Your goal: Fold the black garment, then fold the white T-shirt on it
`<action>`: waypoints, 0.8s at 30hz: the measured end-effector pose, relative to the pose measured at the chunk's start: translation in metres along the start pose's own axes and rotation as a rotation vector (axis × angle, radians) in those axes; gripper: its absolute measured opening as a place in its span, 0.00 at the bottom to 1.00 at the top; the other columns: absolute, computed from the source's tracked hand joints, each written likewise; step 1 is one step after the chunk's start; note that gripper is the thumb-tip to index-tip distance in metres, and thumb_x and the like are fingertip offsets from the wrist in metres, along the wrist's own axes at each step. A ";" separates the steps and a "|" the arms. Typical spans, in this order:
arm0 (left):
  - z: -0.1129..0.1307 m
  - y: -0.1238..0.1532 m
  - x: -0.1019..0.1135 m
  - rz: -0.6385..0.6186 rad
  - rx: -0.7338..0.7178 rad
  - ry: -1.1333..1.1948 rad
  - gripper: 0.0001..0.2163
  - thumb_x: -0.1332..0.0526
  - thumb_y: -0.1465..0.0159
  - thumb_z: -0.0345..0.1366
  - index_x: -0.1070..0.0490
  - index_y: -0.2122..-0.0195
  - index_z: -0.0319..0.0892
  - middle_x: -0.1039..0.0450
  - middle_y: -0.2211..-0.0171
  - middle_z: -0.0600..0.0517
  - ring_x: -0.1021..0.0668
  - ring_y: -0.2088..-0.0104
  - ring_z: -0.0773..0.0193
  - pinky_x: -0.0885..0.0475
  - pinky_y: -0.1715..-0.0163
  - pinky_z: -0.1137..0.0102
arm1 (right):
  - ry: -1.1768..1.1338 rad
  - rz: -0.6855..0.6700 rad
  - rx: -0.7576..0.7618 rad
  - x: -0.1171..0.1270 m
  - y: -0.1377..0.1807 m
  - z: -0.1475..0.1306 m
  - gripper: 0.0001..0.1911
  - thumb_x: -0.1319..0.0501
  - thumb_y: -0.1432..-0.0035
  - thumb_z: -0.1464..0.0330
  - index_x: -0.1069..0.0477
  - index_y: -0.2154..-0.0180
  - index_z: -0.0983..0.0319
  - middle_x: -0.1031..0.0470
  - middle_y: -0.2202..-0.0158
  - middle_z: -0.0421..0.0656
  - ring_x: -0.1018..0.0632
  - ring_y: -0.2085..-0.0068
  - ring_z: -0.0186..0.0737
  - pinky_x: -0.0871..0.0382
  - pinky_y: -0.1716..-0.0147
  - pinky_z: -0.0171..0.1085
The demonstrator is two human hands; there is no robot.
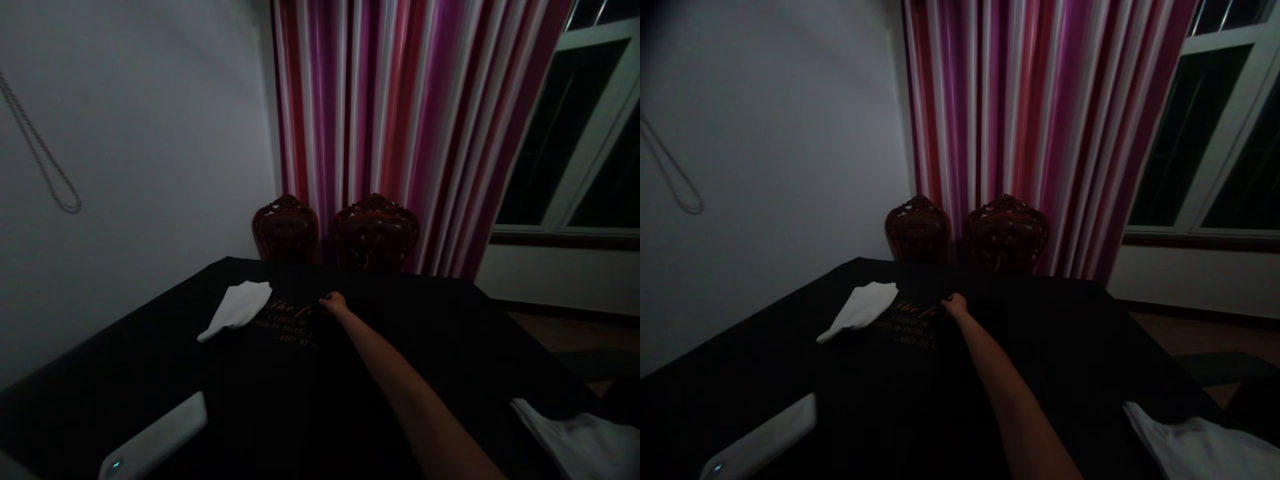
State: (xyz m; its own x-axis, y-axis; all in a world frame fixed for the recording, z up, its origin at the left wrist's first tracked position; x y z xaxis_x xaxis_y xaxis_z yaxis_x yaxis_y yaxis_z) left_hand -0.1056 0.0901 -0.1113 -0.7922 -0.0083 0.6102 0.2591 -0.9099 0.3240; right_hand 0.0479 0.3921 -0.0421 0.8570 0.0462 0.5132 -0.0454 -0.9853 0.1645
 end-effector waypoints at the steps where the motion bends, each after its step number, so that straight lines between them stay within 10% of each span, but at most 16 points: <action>1: -0.004 -0.007 0.005 0.040 0.052 -0.066 0.12 0.46 0.38 0.47 0.27 0.66 0.48 0.22 0.66 0.45 0.20 0.58 0.47 0.26 0.61 0.58 | 0.022 -0.020 0.014 -0.008 0.001 0.000 0.14 0.41 0.36 0.62 0.31 0.55 0.65 0.27 0.61 0.42 0.24 0.66 0.34 0.25 0.67 0.37; 7: -0.003 -0.013 0.034 0.141 -0.012 -0.410 0.11 0.45 0.37 0.38 0.27 0.56 0.44 0.23 0.55 0.42 0.23 0.49 0.50 0.30 0.51 0.60 | 0.223 0.052 0.224 0.007 0.040 0.013 0.13 0.47 0.34 0.66 0.30 0.51 0.64 0.26 0.53 0.49 0.25 0.52 0.40 0.33 0.49 0.40; 13: 0.086 -0.074 0.036 0.154 -0.238 -0.626 0.21 0.57 0.29 0.42 0.27 0.59 0.35 0.22 0.58 0.39 0.21 0.56 0.54 0.30 0.58 0.65 | 0.570 0.075 0.337 0.017 0.107 0.073 0.37 0.44 0.40 0.52 0.44 0.36 0.65 0.52 0.32 0.53 0.54 0.32 0.58 0.63 0.36 0.57; 18: 0.149 -0.156 0.013 0.211 -0.213 -0.656 0.22 0.55 0.29 0.46 0.29 0.53 0.32 0.25 0.54 0.38 0.23 0.52 0.55 0.31 0.54 0.63 | 0.798 0.045 0.350 0.020 0.125 0.098 0.42 0.58 0.39 0.42 0.56 0.32 0.59 0.63 0.30 0.46 0.63 0.31 0.57 0.72 0.38 0.63; 24: 0.183 -0.169 -0.040 0.185 -0.300 -0.702 0.24 0.43 0.34 0.50 0.33 0.47 0.34 0.32 0.46 0.40 0.29 0.45 0.54 0.35 0.46 0.57 | 0.792 -0.014 0.386 0.068 0.148 0.126 0.43 0.62 0.40 0.40 0.58 0.32 0.57 0.66 0.30 0.45 0.63 0.31 0.57 0.72 0.38 0.64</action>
State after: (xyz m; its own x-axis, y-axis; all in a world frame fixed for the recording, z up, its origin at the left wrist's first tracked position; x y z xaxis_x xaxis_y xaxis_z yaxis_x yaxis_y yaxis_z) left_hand -0.0170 0.3201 -0.0585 -0.1907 0.0023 0.9816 0.1129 -0.9933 0.0242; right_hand 0.1640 0.2282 -0.0896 0.2421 0.0177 0.9701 0.2613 -0.9641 -0.0476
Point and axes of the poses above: each hand's wrist, its own y-axis away from the middle knuckle, its own x-axis out of the back of the hand, z = x × y, the point moved 10 cm from there along -y, towards the middle knuckle
